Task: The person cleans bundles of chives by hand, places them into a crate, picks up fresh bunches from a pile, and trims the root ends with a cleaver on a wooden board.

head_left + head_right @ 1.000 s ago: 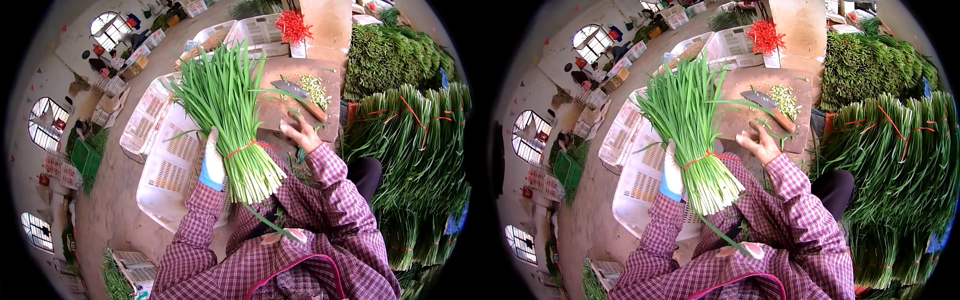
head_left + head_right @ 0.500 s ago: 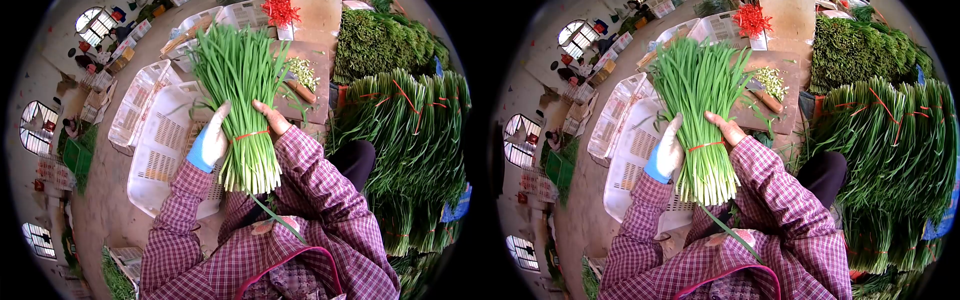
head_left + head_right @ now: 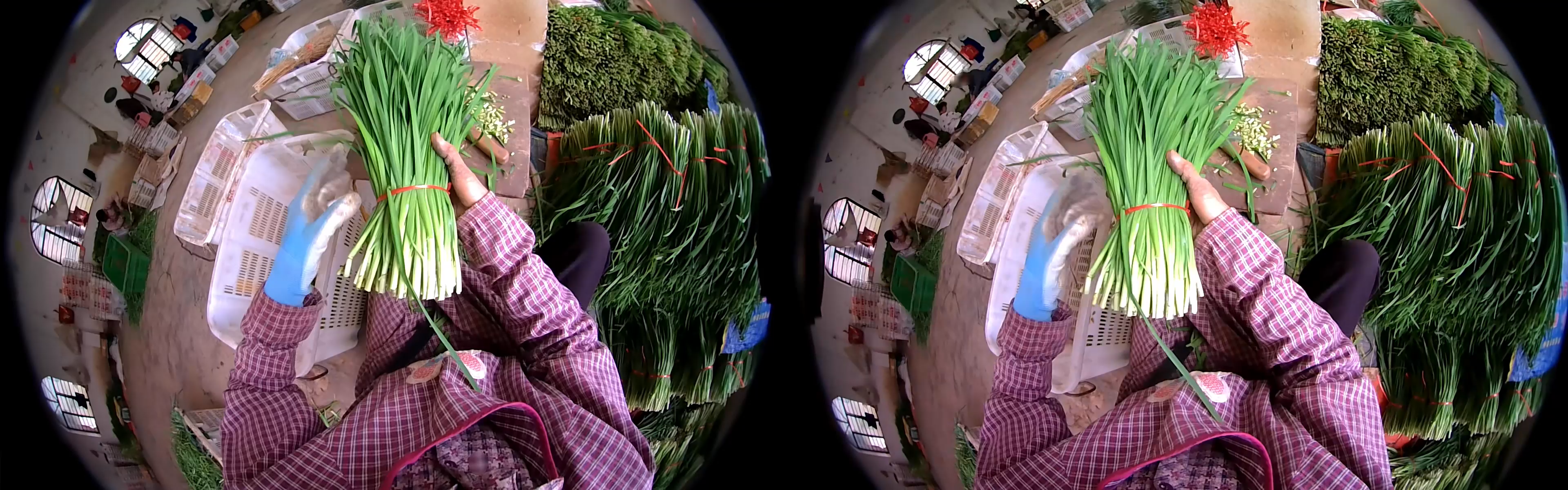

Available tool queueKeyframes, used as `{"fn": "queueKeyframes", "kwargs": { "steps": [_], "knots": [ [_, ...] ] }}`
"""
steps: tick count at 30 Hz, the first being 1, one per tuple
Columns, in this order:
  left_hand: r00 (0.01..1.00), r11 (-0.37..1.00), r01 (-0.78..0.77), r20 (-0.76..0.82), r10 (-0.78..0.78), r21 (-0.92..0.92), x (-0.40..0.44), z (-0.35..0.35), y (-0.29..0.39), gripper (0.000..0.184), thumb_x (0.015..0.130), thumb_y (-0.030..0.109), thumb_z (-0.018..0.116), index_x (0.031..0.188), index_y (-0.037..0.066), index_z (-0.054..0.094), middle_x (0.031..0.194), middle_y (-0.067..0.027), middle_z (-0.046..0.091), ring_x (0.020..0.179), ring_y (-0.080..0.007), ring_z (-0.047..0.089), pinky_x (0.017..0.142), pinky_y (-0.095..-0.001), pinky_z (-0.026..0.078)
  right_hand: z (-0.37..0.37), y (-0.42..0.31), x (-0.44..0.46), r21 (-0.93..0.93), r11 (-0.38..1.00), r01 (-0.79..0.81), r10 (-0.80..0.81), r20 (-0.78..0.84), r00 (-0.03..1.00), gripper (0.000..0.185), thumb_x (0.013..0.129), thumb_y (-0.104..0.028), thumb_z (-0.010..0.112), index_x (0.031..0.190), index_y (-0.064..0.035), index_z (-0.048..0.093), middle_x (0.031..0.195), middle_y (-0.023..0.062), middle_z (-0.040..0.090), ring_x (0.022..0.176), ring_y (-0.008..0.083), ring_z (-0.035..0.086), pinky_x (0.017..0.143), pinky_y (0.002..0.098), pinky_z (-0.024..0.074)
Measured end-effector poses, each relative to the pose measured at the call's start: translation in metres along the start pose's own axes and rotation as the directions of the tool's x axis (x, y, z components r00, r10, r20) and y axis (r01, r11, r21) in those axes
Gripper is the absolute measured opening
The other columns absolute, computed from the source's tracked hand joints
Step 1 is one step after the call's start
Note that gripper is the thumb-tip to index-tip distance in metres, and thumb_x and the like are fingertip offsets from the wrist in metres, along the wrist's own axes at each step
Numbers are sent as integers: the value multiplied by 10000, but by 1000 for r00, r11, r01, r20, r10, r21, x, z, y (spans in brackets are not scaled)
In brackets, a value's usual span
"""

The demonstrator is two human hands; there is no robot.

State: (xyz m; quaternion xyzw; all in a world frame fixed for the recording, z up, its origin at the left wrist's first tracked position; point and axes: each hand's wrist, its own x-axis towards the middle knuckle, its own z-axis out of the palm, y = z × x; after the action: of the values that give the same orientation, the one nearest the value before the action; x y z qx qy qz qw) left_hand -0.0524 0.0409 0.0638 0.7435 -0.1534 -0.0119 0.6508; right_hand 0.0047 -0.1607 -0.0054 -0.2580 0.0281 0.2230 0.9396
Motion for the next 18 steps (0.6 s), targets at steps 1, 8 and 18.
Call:
{"fn": "queueKeyframes", "kwargs": {
  "steps": [1,8,18],
  "knots": [
    [993,976,-114,-15,118,188,1,-1,1,642,872,186,633,1429,35,351,1430,-133,393,1306,-231,397,1085,-385,316,-2,-1,-1,-8,1000,-6,6,9,1000,533,913,-395,584,1297,-39,482,1169,141,631,971,265,658,869,421,544],
    [855,565,-517,423,300,643,-2,5,20,380,722,105,712,1094,178,684,1388,-135,455,1373,-385,282,1126,-510,224,-10,5,-1,-11,1000,-12,13,72,997,531,907,-412,584,1305,-75,487,1178,125,628,991,258,649,876,414,538],
    [736,554,-666,558,383,499,4,7,19,129,745,55,685,855,100,633,1114,-54,626,1228,-325,484,996,-442,404,-23,20,-2,-70,997,-25,30,76,997,585,879,-405,634,1300,-25,489,1183,136,625,991,243,644,883,401,527]
  ]
}}
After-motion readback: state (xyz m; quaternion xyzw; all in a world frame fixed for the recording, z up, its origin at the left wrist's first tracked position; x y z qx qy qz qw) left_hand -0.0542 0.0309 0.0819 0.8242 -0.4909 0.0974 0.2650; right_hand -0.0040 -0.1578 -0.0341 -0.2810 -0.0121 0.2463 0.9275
